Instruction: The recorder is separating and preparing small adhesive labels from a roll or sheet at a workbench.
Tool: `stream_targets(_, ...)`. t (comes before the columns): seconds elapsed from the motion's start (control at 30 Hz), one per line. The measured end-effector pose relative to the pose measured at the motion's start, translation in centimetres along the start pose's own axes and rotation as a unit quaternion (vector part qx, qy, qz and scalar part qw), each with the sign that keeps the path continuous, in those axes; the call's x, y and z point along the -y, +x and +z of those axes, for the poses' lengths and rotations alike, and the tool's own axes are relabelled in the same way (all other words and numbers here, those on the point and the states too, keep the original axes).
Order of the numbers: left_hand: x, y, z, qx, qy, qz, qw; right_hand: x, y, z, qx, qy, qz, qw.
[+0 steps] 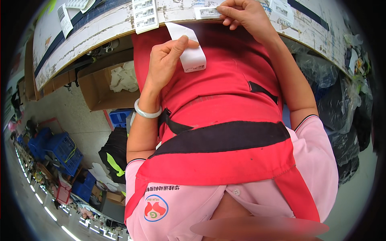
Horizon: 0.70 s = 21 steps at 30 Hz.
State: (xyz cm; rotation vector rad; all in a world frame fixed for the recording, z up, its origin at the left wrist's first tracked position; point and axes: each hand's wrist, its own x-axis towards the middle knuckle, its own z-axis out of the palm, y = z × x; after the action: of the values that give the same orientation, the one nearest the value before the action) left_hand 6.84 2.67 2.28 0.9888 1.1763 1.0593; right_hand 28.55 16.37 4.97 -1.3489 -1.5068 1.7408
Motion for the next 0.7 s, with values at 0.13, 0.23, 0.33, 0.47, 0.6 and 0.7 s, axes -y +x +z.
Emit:
stream_targets(0.13, 0.0, 0.0, -0.04, 0.005, -0.005, -0.007, 1.0, -0.18, 0.09, 0.08, -0.001, 0.0, 0.0, 1.0)
stream_targets(0.23, 0.19, -0.01, -0.09, 0.007, -0.009, -0.007, 1.0, -0.46, 0.19, 0.28, -0.011, 0.002, 0.001, 1.0)
stream_targets(0.33, 0.28, 0.01, -0.04, 0.016, -0.022, -0.011, 1.0, -0.88, 0.47, 0.19, -0.007, 0.002, -0.001, 1.0)
stream_targets(0.47, 0.31, -0.07, 0.05, 0.018, -0.021, -0.009, 1.0, -0.71, 0.35, 0.34, -0.012, -0.01, -0.002, 1.0)
stream_targets(0.6, 0.54, -0.05, 0.06, 0.016, -0.018, -0.019, 1.0, -0.41, 0.3, 0.46, -0.012, -0.021, -0.003, 1.0)
stream_targets(0.7, 0.71, -0.03, 0.14, 0.016, -0.018, -0.014, 1.0, -0.45, 0.4, 0.51, -0.016, -0.03, -0.002, 0.999)
